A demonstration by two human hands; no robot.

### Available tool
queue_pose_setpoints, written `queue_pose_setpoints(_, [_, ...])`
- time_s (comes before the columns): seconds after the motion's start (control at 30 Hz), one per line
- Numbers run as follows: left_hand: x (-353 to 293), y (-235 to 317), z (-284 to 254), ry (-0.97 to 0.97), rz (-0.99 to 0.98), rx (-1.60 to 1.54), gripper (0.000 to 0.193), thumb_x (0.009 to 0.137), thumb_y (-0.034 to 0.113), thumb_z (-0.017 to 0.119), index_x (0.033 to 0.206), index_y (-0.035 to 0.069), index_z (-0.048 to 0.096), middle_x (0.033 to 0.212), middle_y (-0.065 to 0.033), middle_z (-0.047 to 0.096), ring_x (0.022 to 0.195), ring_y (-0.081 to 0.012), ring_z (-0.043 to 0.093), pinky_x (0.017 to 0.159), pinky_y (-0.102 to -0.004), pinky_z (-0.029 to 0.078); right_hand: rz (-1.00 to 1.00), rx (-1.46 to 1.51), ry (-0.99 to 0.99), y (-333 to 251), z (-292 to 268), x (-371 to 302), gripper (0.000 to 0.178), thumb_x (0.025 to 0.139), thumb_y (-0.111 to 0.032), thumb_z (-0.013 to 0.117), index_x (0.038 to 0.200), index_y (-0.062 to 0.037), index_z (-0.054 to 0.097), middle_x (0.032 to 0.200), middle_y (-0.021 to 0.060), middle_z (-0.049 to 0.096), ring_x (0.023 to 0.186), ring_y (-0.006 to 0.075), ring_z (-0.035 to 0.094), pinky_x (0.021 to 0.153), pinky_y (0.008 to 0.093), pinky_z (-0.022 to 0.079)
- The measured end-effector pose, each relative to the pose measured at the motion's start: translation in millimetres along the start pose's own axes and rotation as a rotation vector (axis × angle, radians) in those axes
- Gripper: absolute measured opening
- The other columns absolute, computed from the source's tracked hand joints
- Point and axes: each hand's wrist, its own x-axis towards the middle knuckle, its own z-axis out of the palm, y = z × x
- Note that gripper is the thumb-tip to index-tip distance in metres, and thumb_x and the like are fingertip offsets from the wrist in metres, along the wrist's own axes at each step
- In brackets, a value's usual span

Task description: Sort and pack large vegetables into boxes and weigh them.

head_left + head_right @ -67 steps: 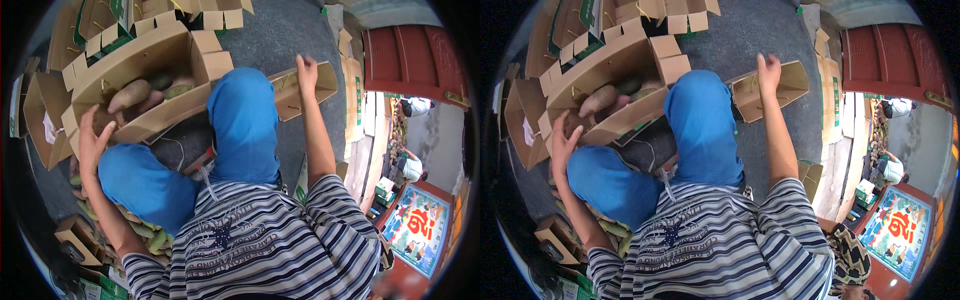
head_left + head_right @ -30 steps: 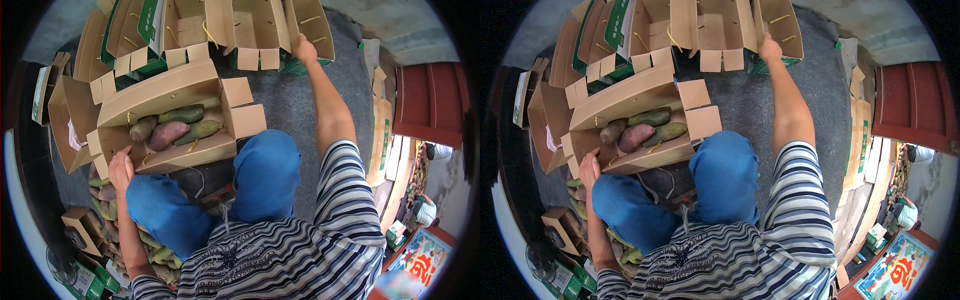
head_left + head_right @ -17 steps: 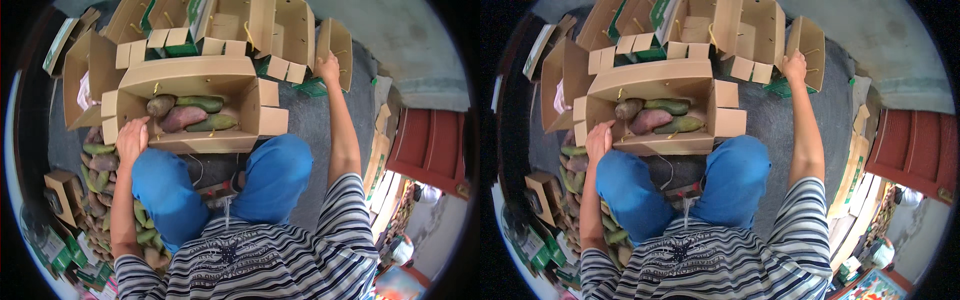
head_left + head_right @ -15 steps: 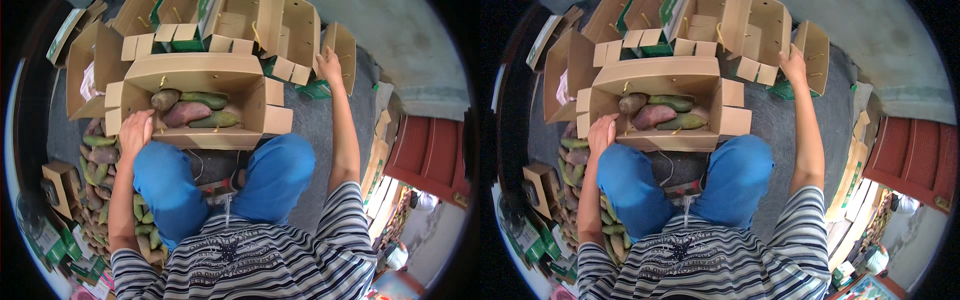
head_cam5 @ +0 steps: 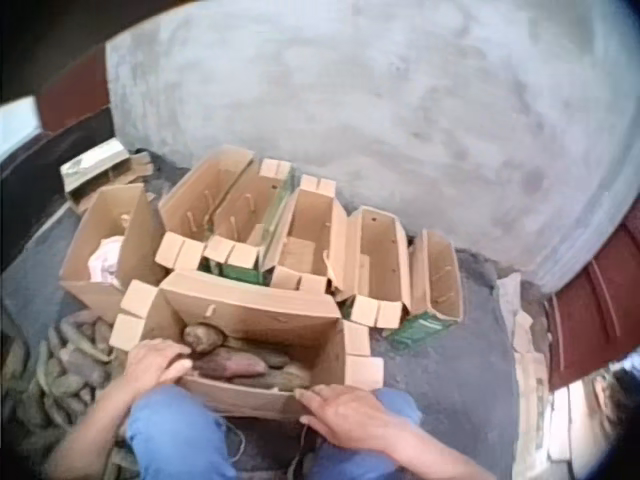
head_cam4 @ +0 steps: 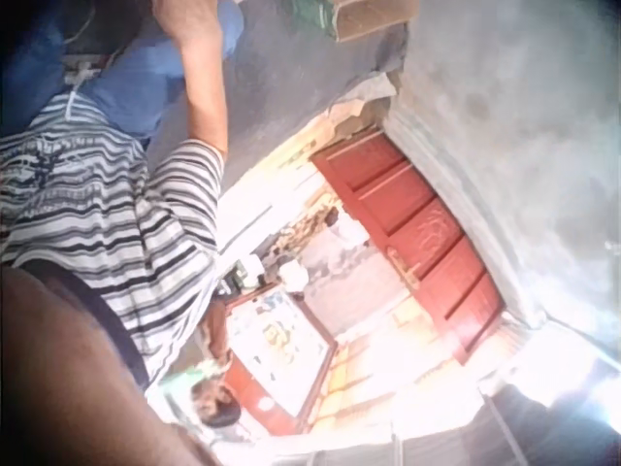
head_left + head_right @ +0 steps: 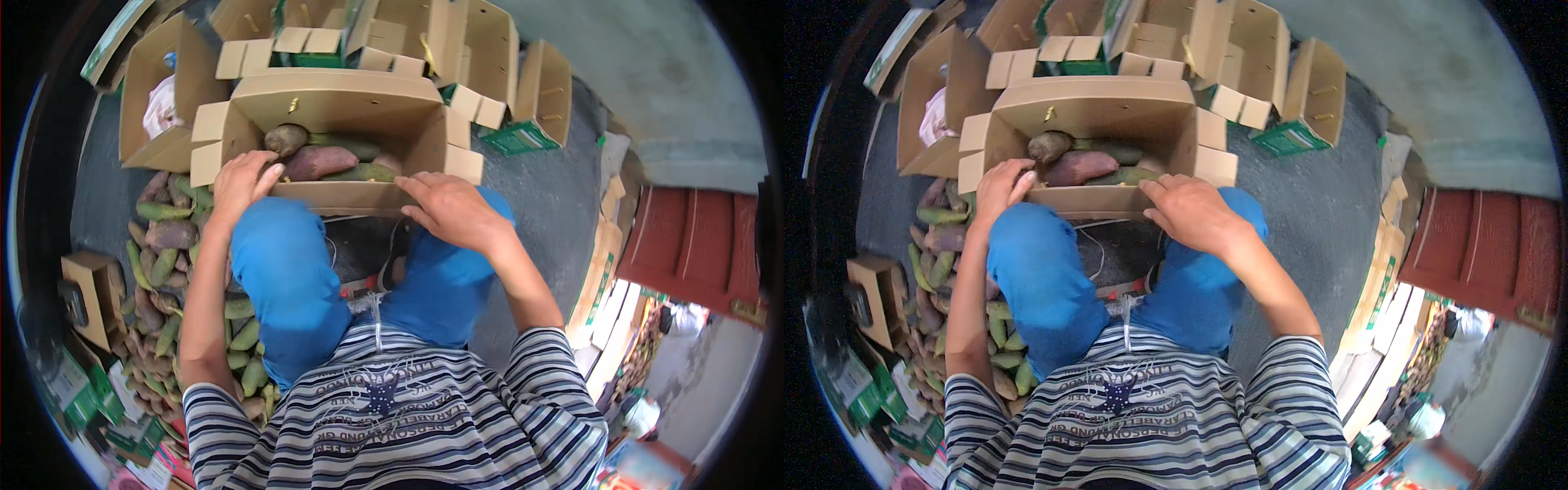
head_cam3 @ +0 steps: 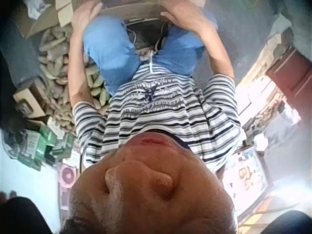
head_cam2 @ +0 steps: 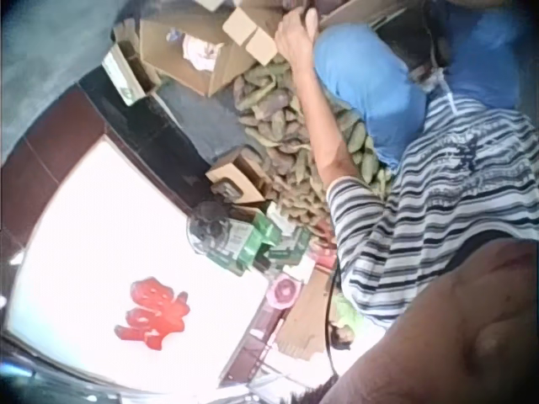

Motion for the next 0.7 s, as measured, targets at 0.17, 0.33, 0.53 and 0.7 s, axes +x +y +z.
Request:
queue_pose_setpoints(0.17, [4,49,-58,-0.059,-0.122,-0.329,0.037,0.083,0.021,0.054,0.113,-0.001,0.05,0.111,-0.0178,0.053,0.104,-0.0307,0.052,0.089,-0.0353,0.039,0.122,-0.154,0.154,-8,11,-24,0.033,0.077,-0.019,0.059,0.106,-0.0046,0.054,0.091,0.0114,0.058,0.087,0.0282,0.056,0.077,0.0391,0.043])
queue_pose_setpoints(0.33, [0,146,-96,-0.166,0.263,-0.252,0.043,0.078,0.021,0.06,0.114,0.001,0.049,0.111,-0.0196,0.052,0.104,-0.0351,0.05,0.088,-0.0374,0.04,0.175,-0.037,0.497,-12,12,-34,0.032,0.076,-0.014,0.06,0.107,-0.0049,0.054,0.101,0.0106,0.059,0.095,0.0272,0.055,0.079,0.0376,0.045])
queue_pose_setpoints(0.53, [-7,146,-51,-0.442,0.204,0.091,0.038,0.076,0.017,0.061,0.109,0.001,0.049,0.103,-0.0186,0.053,0.095,-0.0367,0.052,0.08,-0.0398,0.043,0.294,-0.079,0.753,-24,27,-65,0.042,0.074,-0.018,0.06,0.113,-0.0045,0.051,0.115,0.0166,0.048,0.109,0.033,0.045,0.093,0.0421,0.036])
queue_pose_setpoints(0.7, [-7,149,-44,-0.405,0.237,0.169,0.036,0.077,0.018,0.061,0.108,0.001,0.051,0.099,-0.0181,0.055,0.092,-0.0355,0.053,0.078,-0.0406,0.043,0.872,-0.283,0.91,30,61,-173,0.061,0.073,-0.022,0.063,0.124,0.0012,0.038,0.131,0.0245,0.035,0.12,0.0395,0.034,0.1,0.0452,0.027])
